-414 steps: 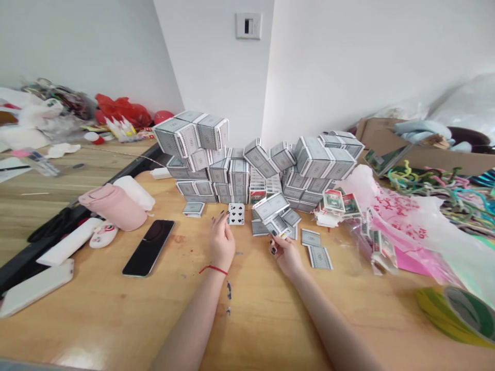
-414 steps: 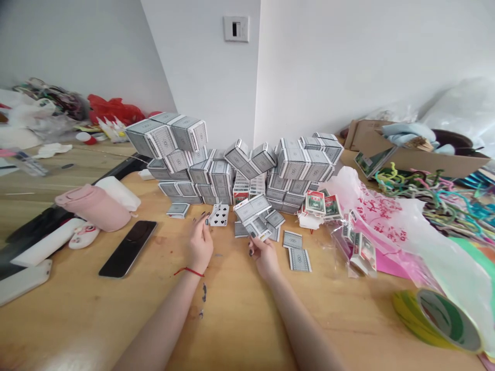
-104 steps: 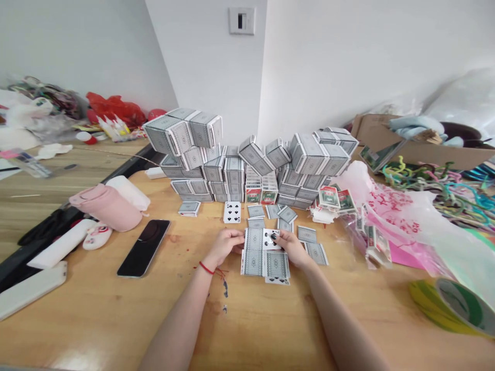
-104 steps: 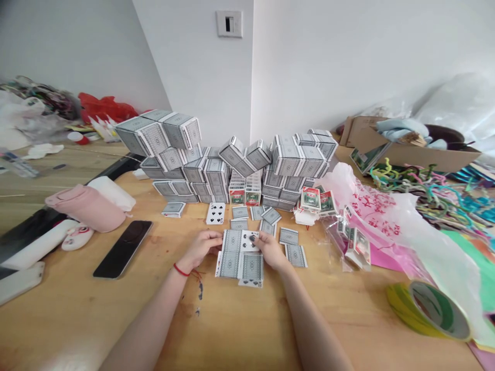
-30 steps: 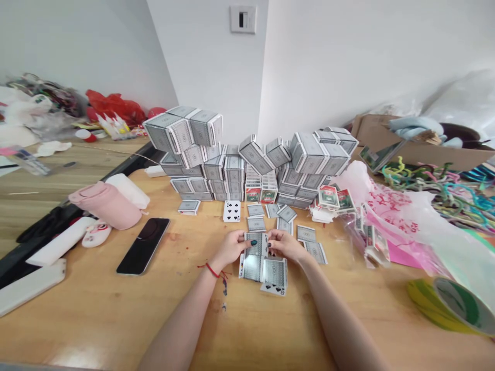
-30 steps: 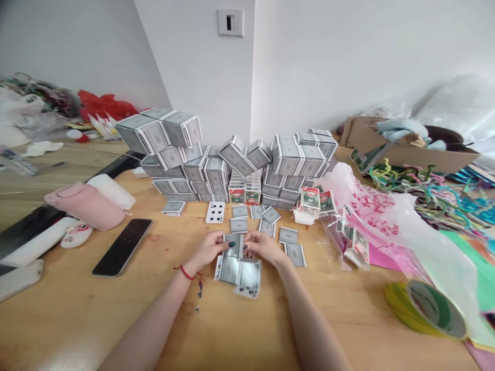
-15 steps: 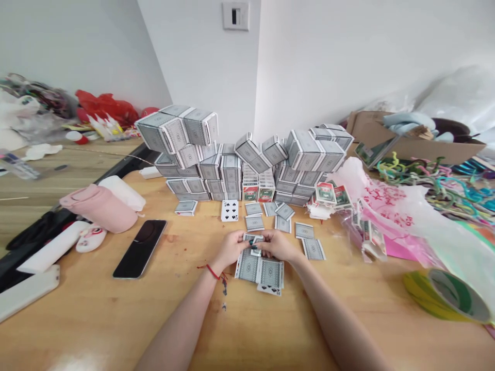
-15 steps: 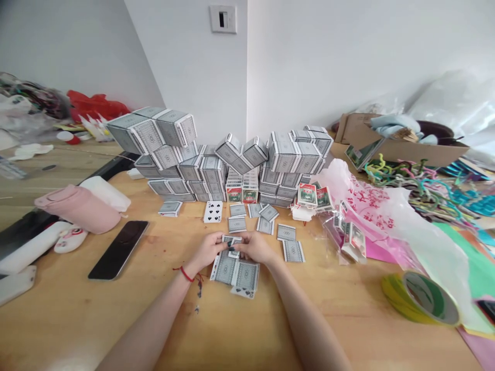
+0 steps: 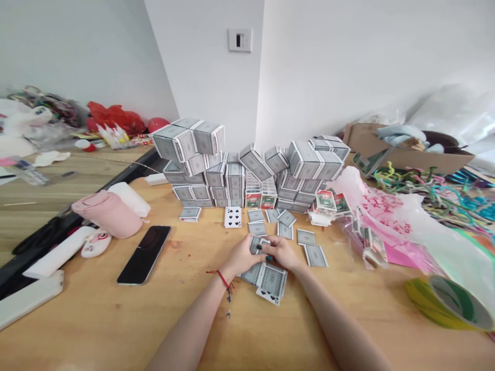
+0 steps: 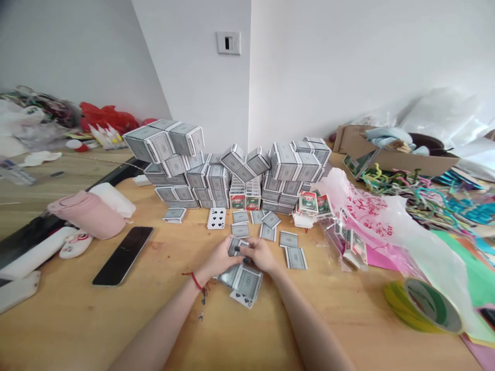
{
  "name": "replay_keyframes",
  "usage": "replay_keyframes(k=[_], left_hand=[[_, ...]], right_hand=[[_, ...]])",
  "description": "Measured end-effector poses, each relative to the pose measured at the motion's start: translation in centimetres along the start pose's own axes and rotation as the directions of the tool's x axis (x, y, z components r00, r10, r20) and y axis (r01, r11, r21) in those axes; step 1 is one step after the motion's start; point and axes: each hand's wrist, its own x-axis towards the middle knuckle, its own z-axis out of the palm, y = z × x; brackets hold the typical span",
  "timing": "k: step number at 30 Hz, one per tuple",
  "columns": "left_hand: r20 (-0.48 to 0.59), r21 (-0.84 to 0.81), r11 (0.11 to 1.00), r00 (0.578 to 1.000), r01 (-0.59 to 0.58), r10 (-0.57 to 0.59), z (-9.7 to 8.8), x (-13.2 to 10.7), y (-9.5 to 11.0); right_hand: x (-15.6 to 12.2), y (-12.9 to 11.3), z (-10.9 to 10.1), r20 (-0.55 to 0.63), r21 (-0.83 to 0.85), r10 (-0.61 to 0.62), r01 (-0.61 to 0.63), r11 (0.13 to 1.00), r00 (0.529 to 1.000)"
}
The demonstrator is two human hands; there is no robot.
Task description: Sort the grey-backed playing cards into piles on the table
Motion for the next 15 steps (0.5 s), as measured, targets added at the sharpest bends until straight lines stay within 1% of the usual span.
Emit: replay_keyframes(k=[2,6,10,12,15], left_hand=[[-0.035,0.060,0.998,0.999,-0.021,0.023,0.2,0.3,-0.5],[-0.021,0.116,0.989,0.995,-0.096,0.099,0.3,0.4,-1.0],[0.012,0.099,0.982,0.987,-0.160,0.159,0.4,0.2,-0.6],[0.026,0.082,0.981,0.985,-0.174,0.172,0.7,0.2,-0.4],[0.007,0.093,0.979,0.984,-0.180,0.180,1.2,0.2,-0.2]], right_hand=[[0.0,0.1,0.1,-0.001,0.004,-0.005,0.005,1.000,1.000],[0.0,-0.1,0.3,0.010,0.030,0.000,0.000,1.000,1.000],[0.0,-0.2,0.0,0.017,0.058,0.007,-0.007,0.998,1.000],[0.1,0.0,-0.2,0.013,0.066,0.019,-0.020,0.998,1.000],[0.1,0.3,-0.5,-0.022,0.087,0.032,-0.030,0.996,0.999]])
